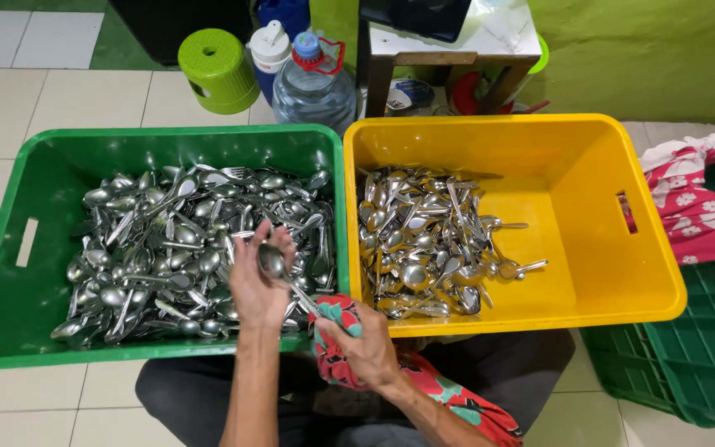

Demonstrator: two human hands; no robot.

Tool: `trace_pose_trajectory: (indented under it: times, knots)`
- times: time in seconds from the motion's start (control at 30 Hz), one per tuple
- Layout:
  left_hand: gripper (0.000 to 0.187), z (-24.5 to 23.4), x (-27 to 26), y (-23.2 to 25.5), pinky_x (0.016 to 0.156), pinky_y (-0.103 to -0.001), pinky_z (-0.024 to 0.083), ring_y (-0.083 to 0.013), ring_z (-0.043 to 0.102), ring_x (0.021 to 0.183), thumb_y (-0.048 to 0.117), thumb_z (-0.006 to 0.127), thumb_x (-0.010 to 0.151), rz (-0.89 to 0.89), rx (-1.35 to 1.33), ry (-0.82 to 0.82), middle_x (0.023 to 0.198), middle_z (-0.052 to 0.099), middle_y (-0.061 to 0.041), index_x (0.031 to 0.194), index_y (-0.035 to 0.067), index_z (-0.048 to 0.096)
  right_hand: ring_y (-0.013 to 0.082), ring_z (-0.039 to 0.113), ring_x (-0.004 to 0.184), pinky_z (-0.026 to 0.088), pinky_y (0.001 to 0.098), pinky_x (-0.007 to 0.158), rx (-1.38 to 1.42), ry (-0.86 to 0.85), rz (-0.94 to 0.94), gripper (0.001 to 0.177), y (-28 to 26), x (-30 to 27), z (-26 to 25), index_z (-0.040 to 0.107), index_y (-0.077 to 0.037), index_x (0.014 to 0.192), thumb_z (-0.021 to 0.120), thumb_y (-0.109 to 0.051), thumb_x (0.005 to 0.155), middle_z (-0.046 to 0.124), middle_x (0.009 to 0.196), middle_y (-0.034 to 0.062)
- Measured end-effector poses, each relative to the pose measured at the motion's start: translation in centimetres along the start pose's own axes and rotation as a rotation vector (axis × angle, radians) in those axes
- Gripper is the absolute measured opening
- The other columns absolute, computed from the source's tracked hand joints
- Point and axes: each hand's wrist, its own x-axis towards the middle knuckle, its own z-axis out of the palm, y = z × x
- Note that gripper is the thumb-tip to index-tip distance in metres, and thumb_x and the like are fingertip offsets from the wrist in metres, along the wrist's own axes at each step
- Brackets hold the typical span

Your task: Polishing and sorting metal spoons and forks from a green bin into a yellow bin using a cloth.

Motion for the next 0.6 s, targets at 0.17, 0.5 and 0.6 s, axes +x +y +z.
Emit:
trace_pose_trajectory:
  times: [0.17,0.5,0.6]
  knots:
    - [0.036,0.4,-0.4,0.2,0.035,-0.018,0.027,-0.0019,0.037,0.047,0.034,0.046,0.11,-0.038,-0.149,-0.197,0.067,0.049,0.005,0.117,0.005,0.066,0.0086,0.049,0.056,0.041,0.0242,0.051,0.245,-0.141,0.357,0.02,1.0,-0.9,-1.3,0.077,-0.004,0.095,0.077,-0.023,0.088,0.062,0.066,-0.0031]
    - [0.029,3.9,-1.9,-0.8,0.09,-0.05,0.063,-0.0281,0.075,0.084,0.03,0.041,0.11,0.044,0.239,-0.092,0.089,0.066,-0.014,0.1,0.008,0.058,0.0337,0.067,0.092,0.059,0.0396,0.075,-0.419,-0.004,-0.485,0.03,-2.7,2.7,0.2,0.064,-0.007,0.114,0.067,-0.012,0.085,0.053,0.122,0.0189]
    - [0.026,3.4,-0.9,0.5,0.09,-0.054,0.063,-0.0193,0.061,0.064,0.026,0.049,0.108,0.087,0.074,0.014,0.065,0.05,-0.002,0.09,0.009,0.057,0.0362,0.067,0.091,0.058,0.0398,0.075,-0.456,-0.041,-0.56,0.029,-1.5,0.8,0.3,0.066,-0.003,0.105,0.069,-0.008,0.076,0.055,0.119,0.0211]
